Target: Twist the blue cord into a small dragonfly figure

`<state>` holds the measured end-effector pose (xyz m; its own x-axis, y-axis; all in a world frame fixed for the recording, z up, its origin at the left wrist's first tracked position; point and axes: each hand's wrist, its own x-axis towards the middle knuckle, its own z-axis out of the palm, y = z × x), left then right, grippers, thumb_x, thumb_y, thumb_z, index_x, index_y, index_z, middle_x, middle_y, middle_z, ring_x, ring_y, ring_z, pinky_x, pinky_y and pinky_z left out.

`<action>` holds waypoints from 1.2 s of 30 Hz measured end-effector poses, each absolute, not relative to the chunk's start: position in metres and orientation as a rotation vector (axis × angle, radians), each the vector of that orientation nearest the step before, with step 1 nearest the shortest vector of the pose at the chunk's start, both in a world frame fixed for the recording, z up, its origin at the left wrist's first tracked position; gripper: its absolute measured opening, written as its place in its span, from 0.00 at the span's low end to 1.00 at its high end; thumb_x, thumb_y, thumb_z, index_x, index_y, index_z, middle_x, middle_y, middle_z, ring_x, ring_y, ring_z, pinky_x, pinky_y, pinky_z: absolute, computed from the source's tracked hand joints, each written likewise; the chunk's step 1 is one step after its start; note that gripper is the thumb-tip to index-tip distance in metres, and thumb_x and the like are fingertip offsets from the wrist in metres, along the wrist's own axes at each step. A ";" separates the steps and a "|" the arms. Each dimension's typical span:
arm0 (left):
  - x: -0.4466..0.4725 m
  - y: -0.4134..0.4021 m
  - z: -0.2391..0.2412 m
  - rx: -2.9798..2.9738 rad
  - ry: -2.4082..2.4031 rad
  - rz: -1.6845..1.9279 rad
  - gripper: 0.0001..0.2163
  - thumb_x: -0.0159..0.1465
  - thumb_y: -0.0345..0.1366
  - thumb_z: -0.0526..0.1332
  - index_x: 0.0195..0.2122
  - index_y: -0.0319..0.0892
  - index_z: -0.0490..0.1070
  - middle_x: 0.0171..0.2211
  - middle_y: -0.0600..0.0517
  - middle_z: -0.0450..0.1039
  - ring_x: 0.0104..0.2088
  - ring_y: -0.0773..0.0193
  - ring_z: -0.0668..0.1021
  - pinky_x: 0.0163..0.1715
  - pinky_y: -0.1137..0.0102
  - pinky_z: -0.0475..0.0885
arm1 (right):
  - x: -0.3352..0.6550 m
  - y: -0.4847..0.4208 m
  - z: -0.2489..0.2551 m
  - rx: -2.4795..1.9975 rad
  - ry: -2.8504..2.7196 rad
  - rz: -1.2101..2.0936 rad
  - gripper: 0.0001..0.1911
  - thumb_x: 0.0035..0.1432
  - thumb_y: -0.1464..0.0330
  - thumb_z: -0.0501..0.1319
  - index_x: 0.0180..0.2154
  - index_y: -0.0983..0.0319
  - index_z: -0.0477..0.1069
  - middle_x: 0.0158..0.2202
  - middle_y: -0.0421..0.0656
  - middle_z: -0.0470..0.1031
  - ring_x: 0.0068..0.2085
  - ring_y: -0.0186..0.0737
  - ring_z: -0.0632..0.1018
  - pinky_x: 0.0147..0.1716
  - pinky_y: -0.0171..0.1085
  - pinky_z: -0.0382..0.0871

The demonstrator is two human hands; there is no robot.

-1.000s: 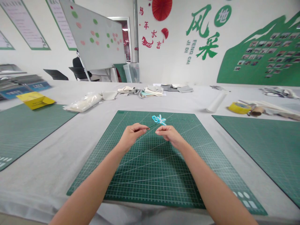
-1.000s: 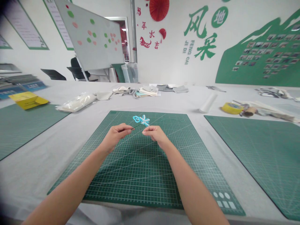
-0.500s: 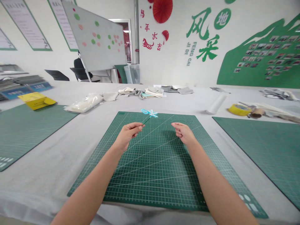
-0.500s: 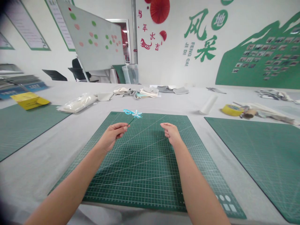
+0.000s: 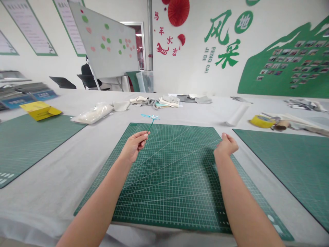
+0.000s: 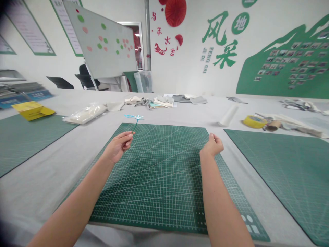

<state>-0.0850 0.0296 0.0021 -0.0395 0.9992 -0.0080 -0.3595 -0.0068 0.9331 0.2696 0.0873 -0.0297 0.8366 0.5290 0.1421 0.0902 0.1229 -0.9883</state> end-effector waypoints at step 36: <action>-0.059 0.018 -0.004 1.082 1.070 1.187 0.13 0.51 0.37 0.69 0.37 0.37 0.77 0.24 0.54 0.69 0.18 0.77 0.61 0.17 0.77 0.50 | 0.126 0.018 -0.031 -0.960 -2.024 0.231 0.21 0.60 0.61 0.59 0.55 0.58 0.66 0.52 0.45 0.74 0.53 0.45 0.70 0.55 0.47 0.59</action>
<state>-0.0593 0.0185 -0.0041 0.0735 0.9959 -0.0526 -0.1558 0.0636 0.9857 0.1255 0.0177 -0.0305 -0.3336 0.7041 0.6268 0.5446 0.6867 -0.4816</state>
